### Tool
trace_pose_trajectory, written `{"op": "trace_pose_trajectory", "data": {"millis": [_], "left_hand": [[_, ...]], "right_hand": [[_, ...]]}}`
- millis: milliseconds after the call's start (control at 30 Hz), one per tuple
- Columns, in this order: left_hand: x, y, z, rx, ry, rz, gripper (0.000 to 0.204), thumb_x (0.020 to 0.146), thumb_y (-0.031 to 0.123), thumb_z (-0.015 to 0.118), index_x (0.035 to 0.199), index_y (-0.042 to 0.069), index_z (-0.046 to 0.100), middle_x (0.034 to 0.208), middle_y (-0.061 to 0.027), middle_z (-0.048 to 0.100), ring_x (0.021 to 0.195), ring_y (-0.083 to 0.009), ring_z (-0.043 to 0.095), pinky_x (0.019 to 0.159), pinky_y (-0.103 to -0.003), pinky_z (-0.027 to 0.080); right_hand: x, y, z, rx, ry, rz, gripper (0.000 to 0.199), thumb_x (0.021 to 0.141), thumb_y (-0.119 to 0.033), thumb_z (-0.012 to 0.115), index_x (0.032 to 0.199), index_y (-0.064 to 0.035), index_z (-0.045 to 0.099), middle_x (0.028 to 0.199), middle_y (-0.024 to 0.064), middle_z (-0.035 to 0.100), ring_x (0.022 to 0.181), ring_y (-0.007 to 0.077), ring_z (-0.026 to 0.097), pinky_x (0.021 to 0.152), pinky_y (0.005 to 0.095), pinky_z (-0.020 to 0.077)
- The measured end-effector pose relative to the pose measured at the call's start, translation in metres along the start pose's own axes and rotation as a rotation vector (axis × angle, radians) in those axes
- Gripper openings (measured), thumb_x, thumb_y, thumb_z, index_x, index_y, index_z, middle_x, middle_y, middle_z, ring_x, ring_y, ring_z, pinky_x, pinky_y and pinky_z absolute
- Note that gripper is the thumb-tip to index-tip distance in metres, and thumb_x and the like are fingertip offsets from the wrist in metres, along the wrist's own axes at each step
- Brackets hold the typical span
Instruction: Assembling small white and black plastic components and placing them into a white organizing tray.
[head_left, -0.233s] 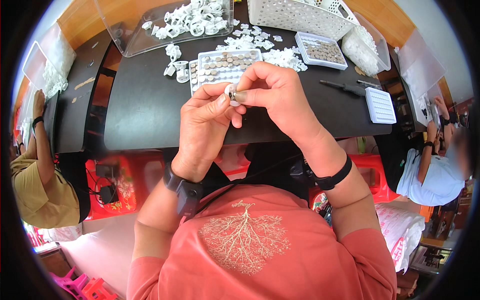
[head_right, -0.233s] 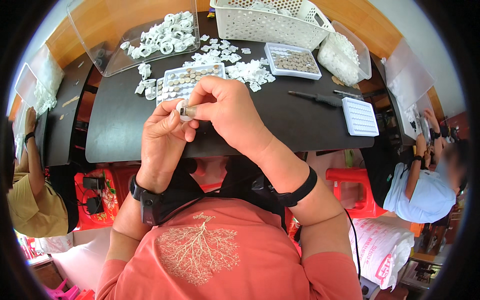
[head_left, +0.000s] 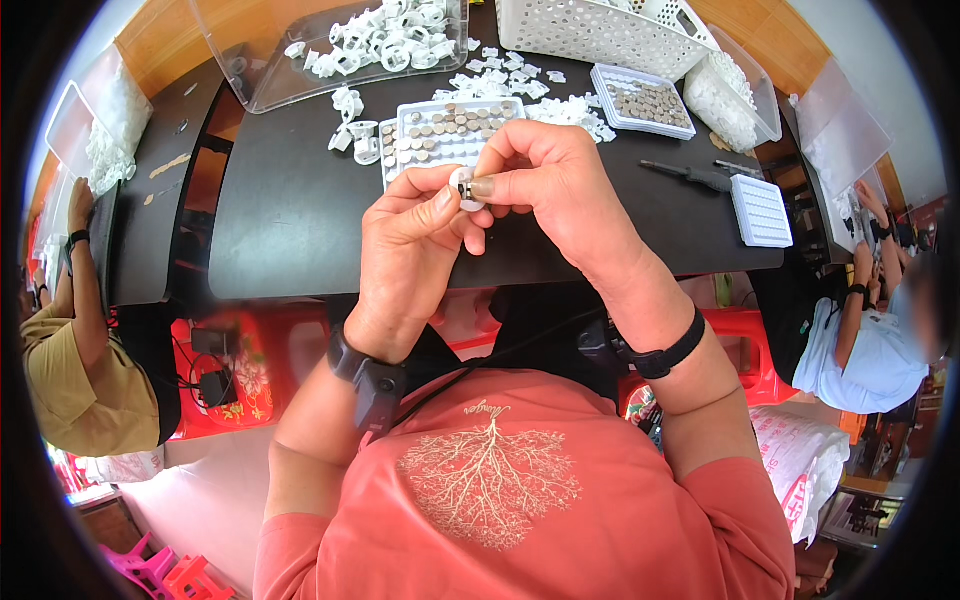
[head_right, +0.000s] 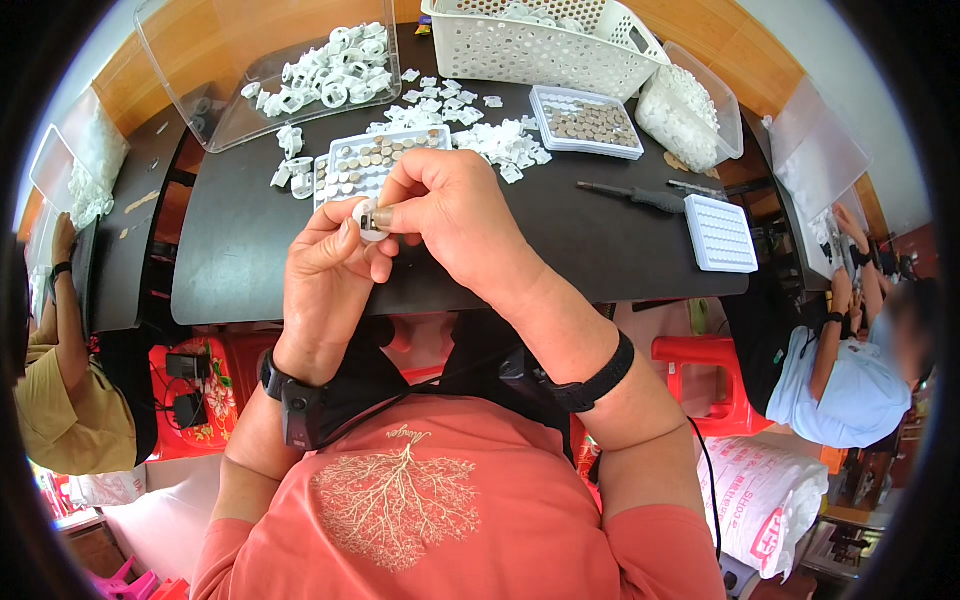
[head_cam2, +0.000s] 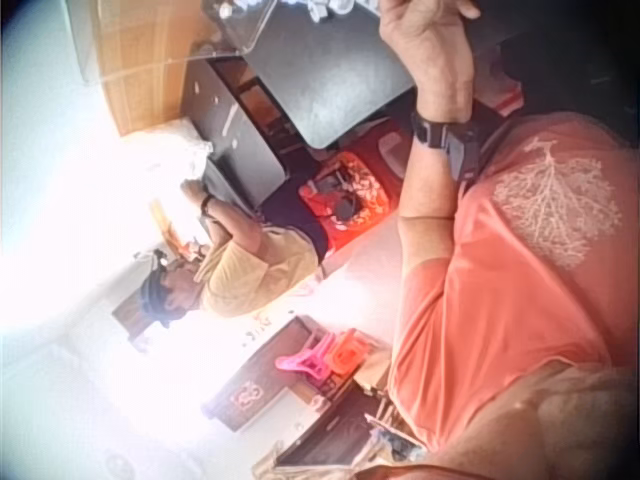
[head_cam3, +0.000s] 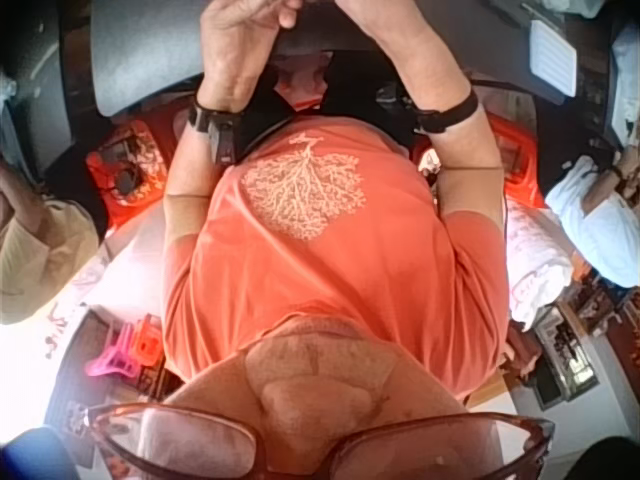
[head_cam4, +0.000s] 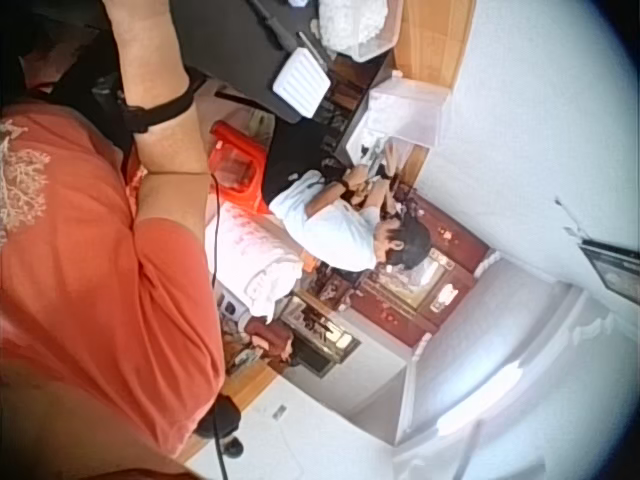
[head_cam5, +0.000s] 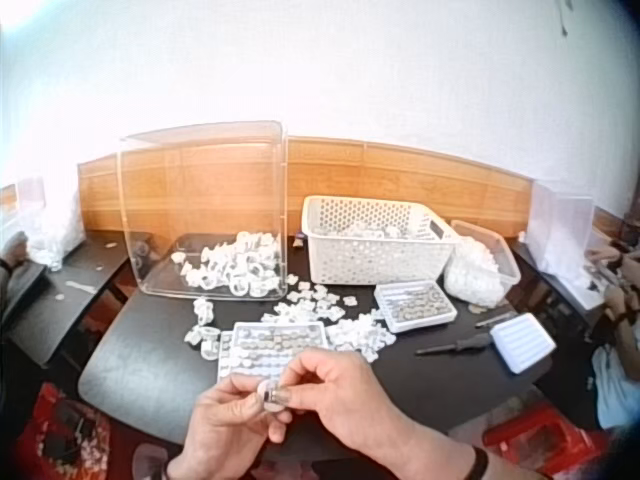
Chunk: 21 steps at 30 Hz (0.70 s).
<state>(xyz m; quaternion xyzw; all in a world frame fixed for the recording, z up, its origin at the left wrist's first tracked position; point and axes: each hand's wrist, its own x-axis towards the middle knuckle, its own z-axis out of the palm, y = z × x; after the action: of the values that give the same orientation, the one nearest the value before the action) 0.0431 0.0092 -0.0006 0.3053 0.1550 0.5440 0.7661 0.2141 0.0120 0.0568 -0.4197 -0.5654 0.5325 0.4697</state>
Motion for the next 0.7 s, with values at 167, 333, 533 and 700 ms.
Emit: {"op": "trace_pose_trajectory", "data": {"millis": [167,333,533,700], "left_hand": [[0.0,0.0,0.001,0.055,0.011,0.029,0.021,0.094,0.007,0.065,0.11,-0.006,0.061,0.097,-0.0181,0.068,0.082,-0.0256,0.068,0.065,-0.033,0.055],[0.0,0.0,-0.002,-0.012,-0.011,0.013,0.022,0.094,0.008,0.065,0.111,-0.005,0.062,0.1,-0.0171,0.068,0.084,-0.0255,0.067,0.065,-0.033,0.055],[0.001,0.001,0.001,-0.037,-0.039,0.012,0.026,0.093,0.009,0.066,0.115,-0.005,0.063,0.103,-0.0158,0.068,0.086,-0.025,0.067,0.067,-0.032,0.055],[0.001,-0.001,0.0,-0.022,-0.054,0.023,0.026,0.092,0.008,0.067,0.115,-0.005,0.063,0.102,-0.0156,0.068,0.085,-0.0248,0.067,0.067,-0.032,0.055]], "right_hand": [[0.001,0.002,0.002,0.121,-0.001,0.069,0.006,0.082,0.001,0.068,0.081,0.0004,0.063,0.075,0.005,0.065,0.064,0.0106,0.062,0.057,0.0235,0.0466],[-0.002,-0.001,0.008,0.158,0.047,0.145,0.008,0.082,-0.004,0.072,0.087,-0.0027,0.066,0.077,0.0018,0.065,0.064,0.0077,0.06,0.056,0.02,0.0399],[-0.007,0.007,0.009,0.177,0.051,0.047,0.007,0.085,0.003,0.069,0.09,0.0041,0.065,0.079,0.0058,0.064,0.067,0.0115,0.065,0.059,0.0248,0.0513],[-0.012,0.01,0.01,-0.093,0.092,-0.269,0.006,0.087,0.0,0.069,0.091,0.0015,0.065,0.078,0.0063,0.065,0.067,0.0096,0.065,0.06,0.025,0.0504]]}}
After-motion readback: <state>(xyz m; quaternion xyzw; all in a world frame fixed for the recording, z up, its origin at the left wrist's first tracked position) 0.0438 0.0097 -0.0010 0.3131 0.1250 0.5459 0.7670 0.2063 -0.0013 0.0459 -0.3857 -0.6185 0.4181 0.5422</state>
